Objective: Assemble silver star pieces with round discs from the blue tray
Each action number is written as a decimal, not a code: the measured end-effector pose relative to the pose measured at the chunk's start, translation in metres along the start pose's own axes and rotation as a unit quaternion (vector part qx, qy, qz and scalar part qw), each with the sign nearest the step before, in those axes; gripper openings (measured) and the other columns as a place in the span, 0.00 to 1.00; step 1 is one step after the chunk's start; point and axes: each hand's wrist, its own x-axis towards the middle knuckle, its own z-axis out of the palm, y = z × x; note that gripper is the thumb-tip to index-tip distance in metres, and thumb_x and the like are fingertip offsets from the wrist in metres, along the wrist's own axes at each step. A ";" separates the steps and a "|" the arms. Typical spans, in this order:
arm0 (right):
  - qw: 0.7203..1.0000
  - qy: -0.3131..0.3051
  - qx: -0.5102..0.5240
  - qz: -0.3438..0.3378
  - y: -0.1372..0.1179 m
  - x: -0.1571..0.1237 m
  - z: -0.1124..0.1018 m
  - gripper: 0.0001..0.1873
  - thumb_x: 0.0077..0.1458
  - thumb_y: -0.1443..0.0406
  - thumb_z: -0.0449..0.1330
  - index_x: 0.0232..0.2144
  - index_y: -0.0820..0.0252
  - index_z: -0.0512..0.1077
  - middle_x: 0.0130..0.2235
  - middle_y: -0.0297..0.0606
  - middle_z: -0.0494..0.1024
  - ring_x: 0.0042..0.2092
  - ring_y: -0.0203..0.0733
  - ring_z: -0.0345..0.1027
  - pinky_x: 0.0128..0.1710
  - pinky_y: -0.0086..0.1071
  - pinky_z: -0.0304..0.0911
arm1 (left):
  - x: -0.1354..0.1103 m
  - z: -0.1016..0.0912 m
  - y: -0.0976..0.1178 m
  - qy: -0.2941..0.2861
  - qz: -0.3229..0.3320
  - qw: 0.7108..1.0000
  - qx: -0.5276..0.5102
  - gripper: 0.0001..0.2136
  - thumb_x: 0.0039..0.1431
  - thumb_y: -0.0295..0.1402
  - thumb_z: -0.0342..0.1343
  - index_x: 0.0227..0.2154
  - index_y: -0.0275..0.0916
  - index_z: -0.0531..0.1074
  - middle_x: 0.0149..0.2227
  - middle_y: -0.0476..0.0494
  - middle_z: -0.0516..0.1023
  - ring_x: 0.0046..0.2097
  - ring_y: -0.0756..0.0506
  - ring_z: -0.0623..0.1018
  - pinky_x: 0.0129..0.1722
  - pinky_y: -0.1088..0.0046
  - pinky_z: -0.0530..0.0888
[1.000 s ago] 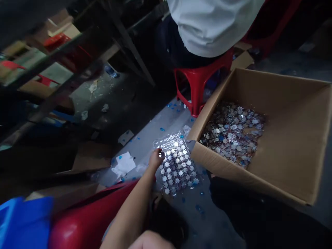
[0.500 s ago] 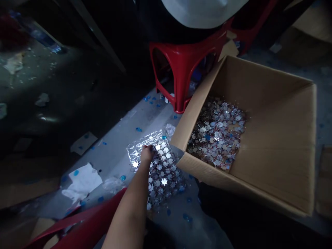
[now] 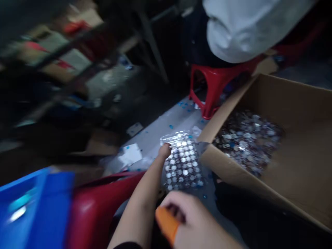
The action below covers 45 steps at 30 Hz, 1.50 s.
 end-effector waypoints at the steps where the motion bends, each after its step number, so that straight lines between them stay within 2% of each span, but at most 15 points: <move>1: 0.999 0.018 -0.014 -0.030 0.001 0.003 0.005 0.12 0.48 0.55 0.64 0.32 0.56 0.76 0.28 0.35 0.74 0.29 0.38 0.63 0.27 0.31 0.55 | -0.020 -0.016 -0.005 -0.012 -0.006 1.000 0.000 0.15 0.67 0.39 0.58 0.52 0.37 0.71 0.54 0.37 0.73 0.51 0.40 0.76 0.51 0.54 0.76; 5: 0.989 0.039 -0.085 -0.113 0.000 0.011 0.015 0.08 0.49 0.60 0.62 0.29 0.58 0.73 0.24 0.33 0.70 0.24 0.34 0.57 0.22 0.29 0.48 | -0.098 -0.080 -0.020 -0.036 -0.040 0.999 -0.009 0.13 0.66 0.38 0.58 0.49 0.38 0.73 0.51 0.39 0.75 0.48 0.42 0.77 0.48 0.59 0.77; 9: 0.976 0.074 -0.121 -0.165 -0.002 0.017 0.014 0.11 0.44 0.60 0.60 0.32 0.58 0.73 0.23 0.32 0.70 0.20 0.33 0.53 0.20 0.30 0.45 | -0.188 -0.146 -0.029 0.012 -0.038 0.998 -0.043 0.12 0.65 0.40 0.59 0.43 0.36 0.75 0.43 0.41 0.78 0.42 0.45 0.78 0.44 0.62 0.78; 12: 0.969 0.084 -0.130 -0.192 0.002 0.017 0.015 0.14 0.45 0.59 0.59 0.35 0.58 0.73 0.27 0.34 0.73 0.20 0.33 0.54 0.19 0.30 0.44 | -0.271 -0.191 -0.052 0.093 -0.026 0.991 -0.090 0.16 0.63 0.46 0.60 0.38 0.36 0.77 0.34 0.44 0.80 0.33 0.47 0.78 0.36 0.69 0.76; 14: 0.965 0.082 -0.150 -0.197 0.006 0.016 0.017 0.13 0.45 0.58 0.58 0.34 0.58 0.73 0.24 0.34 0.72 0.20 0.33 0.54 0.20 0.30 0.45 | -0.326 -0.213 -0.080 0.177 -0.047 0.977 -0.111 0.21 0.66 0.50 0.53 0.38 0.36 0.79 0.31 0.42 0.80 0.31 0.47 0.78 0.32 0.72 0.74; 16: 0.963 0.076 -0.169 -0.197 0.008 0.016 0.020 0.14 0.44 0.58 0.58 0.33 0.58 0.73 0.23 0.33 0.71 0.19 0.34 0.53 0.20 0.30 0.45 | -0.373 -0.226 -0.114 0.270 -0.106 0.951 -0.106 0.25 0.70 0.50 0.43 0.41 0.36 0.78 0.33 0.40 0.80 0.35 0.45 0.80 0.34 0.71 0.73; 18: 0.960 0.073 -0.173 -0.205 0.009 0.016 0.023 0.15 0.43 0.59 0.58 0.33 0.59 0.73 0.24 0.34 0.72 0.19 0.34 0.54 0.20 0.30 0.46 | -0.404 -0.227 -0.147 0.335 -0.184 0.920 -0.089 0.24 0.72 0.47 0.40 0.44 0.34 0.76 0.39 0.37 0.80 0.41 0.42 0.79 0.40 0.66 0.74; 21: 0.957 0.081 -0.162 -0.225 0.008 0.020 0.027 0.16 0.43 0.59 0.57 0.34 0.59 0.74 0.28 0.36 0.74 0.20 0.34 0.55 0.20 0.31 0.47 | -0.414 -0.212 -0.185 0.346 -0.264 0.897 -0.082 0.17 0.69 0.45 0.52 0.45 0.35 0.75 0.41 0.40 0.79 0.43 0.42 0.78 0.46 0.60 0.75; 24: 0.952 0.096 -0.170 -0.234 0.006 0.023 0.028 0.17 0.44 0.59 0.55 0.35 0.60 0.74 0.28 0.37 0.74 0.21 0.34 0.55 0.20 0.30 0.47 | -0.396 -0.191 -0.208 0.323 -0.299 0.894 -0.084 0.15 0.66 0.43 0.57 0.45 0.36 0.74 0.44 0.41 0.77 0.45 0.42 0.78 0.48 0.57 0.75; 29: 0.931 0.117 -0.227 -0.259 -0.005 0.020 0.033 0.13 0.46 0.59 0.56 0.32 0.60 0.75 0.29 0.38 0.76 0.25 0.37 0.60 0.23 0.30 0.49 | -0.361 -0.173 -0.226 0.325 -0.341 0.875 -0.109 0.15 0.66 0.42 0.57 0.48 0.36 0.73 0.49 0.39 0.75 0.50 0.40 0.76 0.51 0.54 0.74; 34: 0.915 0.122 -0.250 -0.292 -0.013 0.020 0.034 0.10 0.48 0.59 0.57 0.24 0.60 0.72 0.24 0.36 0.73 0.27 0.39 0.61 0.27 0.31 0.51 | -0.357 -0.172 -0.232 0.351 -0.329 0.859 -0.177 0.13 0.65 0.40 0.59 0.45 0.36 0.74 0.48 0.40 0.76 0.50 0.41 0.76 0.52 0.55 0.74; 37: 0.913 0.119 -0.253 -0.297 -0.013 0.024 0.030 0.09 0.47 0.60 0.57 0.24 0.59 0.72 0.23 0.35 0.72 0.26 0.38 0.59 0.27 0.32 0.50 | -0.367 -0.179 -0.228 0.390 -0.307 0.832 -0.246 0.12 0.65 0.40 0.59 0.42 0.36 0.74 0.45 0.41 0.76 0.48 0.42 0.77 0.51 0.57 0.74; 40: 0.919 0.110 -0.237 -0.296 -0.014 0.024 0.030 0.09 0.47 0.60 0.57 0.26 0.60 0.73 0.24 0.34 0.72 0.26 0.37 0.57 0.26 0.31 0.48 | -0.382 -0.198 -0.216 0.447 -0.273 0.780 -0.342 0.14 0.66 0.43 0.57 0.40 0.35 0.73 0.39 0.44 0.76 0.39 0.45 0.77 0.43 0.63 0.75; 43: 0.932 0.087 -0.191 -0.296 -0.018 0.017 0.039 0.12 0.45 0.59 0.60 0.30 0.61 0.75 0.27 0.35 0.72 0.26 0.35 0.55 0.25 0.30 0.45 | -0.397 -0.222 -0.182 0.484 -0.192 0.725 -0.452 0.19 0.66 0.50 0.54 0.38 0.36 0.71 0.29 0.50 0.70 0.28 0.49 0.71 0.31 0.71 0.71; 45: 0.946 0.059 -0.139 -0.286 -0.022 0.010 0.045 0.16 0.43 0.58 0.64 0.34 0.61 0.76 0.30 0.35 0.73 0.25 0.33 0.52 0.23 0.29 0.42 | -0.404 -0.230 -0.141 0.473 -0.099 0.700 -0.525 0.23 0.60 0.55 0.57 0.37 0.37 0.70 0.25 0.52 0.65 0.25 0.51 0.67 0.27 0.74 0.67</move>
